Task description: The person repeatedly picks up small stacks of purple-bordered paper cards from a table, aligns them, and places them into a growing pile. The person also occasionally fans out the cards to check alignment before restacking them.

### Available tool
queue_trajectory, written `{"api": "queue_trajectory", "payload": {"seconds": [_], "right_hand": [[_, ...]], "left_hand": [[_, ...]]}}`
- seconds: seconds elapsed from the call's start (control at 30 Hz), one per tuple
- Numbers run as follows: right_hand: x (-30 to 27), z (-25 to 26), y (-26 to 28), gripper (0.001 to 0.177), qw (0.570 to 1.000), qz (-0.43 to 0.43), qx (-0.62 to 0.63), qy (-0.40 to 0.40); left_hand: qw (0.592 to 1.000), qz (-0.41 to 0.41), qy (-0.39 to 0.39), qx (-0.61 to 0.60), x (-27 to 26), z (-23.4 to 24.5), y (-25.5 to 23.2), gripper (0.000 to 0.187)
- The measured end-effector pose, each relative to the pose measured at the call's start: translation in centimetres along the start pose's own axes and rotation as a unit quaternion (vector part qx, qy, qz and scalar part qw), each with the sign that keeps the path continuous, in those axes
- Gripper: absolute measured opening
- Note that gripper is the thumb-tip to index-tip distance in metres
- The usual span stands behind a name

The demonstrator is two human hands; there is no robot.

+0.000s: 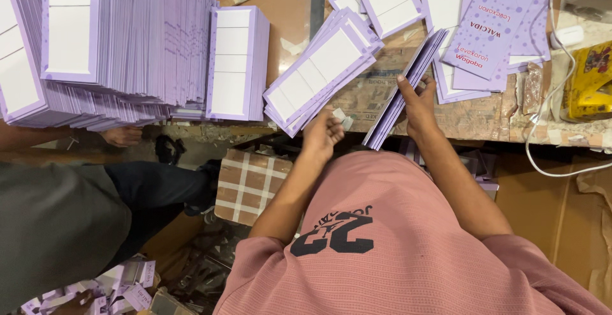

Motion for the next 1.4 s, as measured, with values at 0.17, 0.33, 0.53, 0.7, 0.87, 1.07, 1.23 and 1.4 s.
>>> {"api": "queue_trajectory", "payload": {"seconds": [0.17,0.33,0.53,0.7,0.87,1.07,1.23,1.4], "right_hand": [[-0.3,0.1,0.4,0.083,1.0,-0.015,0.02,0.001],[-0.4,0.8,0.0,0.088,0.999,-0.018,0.039,0.004],[-0.8,1.9,-0.7,0.083,0.997,-0.043,0.06,-0.005],[-0.4,1.4,-0.1,0.074,0.997,-0.027,0.078,0.006],[-0.2,0.5,0.4,0.074,0.998,-0.031,0.06,-0.003],[0.2,0.7,0.3,0.079,0.999,-0.027,0.038,0.0],[0.6,0.6,-0.1,0.08,0.999,-0.027,0.037,0.001],[0.3,0.1,0.1,0.081,0.999,-0.028,0.043,-0.006]], "left_hand": [[0.856,-0.251,0.207,0.401,-6.7,-9.9,-0.8,0.045],[0.692,-0.379,0.18,0.588,-10.0,-14.5,-2.2,0.043],[0.658,-0.328,0.138,0.663,-7.9,-14.0,-3.2,0.024],[0.582,-0.436,0.133,0.673,-10.9,-15.0,-4.9,0.016],[0.41,-0.623,0.097,0.659,-16.8,-16.3,-5.6,0.041],[0.315,-0.631,0.069,0.706,-12.6,-13.3,-7.7,0.04],[0.286,-0.624,0.041,0.726,-8.5,-8.0,-10.2,0.045],[0.338,-0.574,0.099,0.739,-7.0,-5.8,-11.0,0.043]]}}
Point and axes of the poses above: each hand's wrist, its own x-axis towards the middle knuckle, its own z-axis out of the back of the hand, y = z × x, the point moved 6 cm from there along x, towards the middle knuckle, and after that the axes turned 9 degrees about -x, right-handed, at the moved point
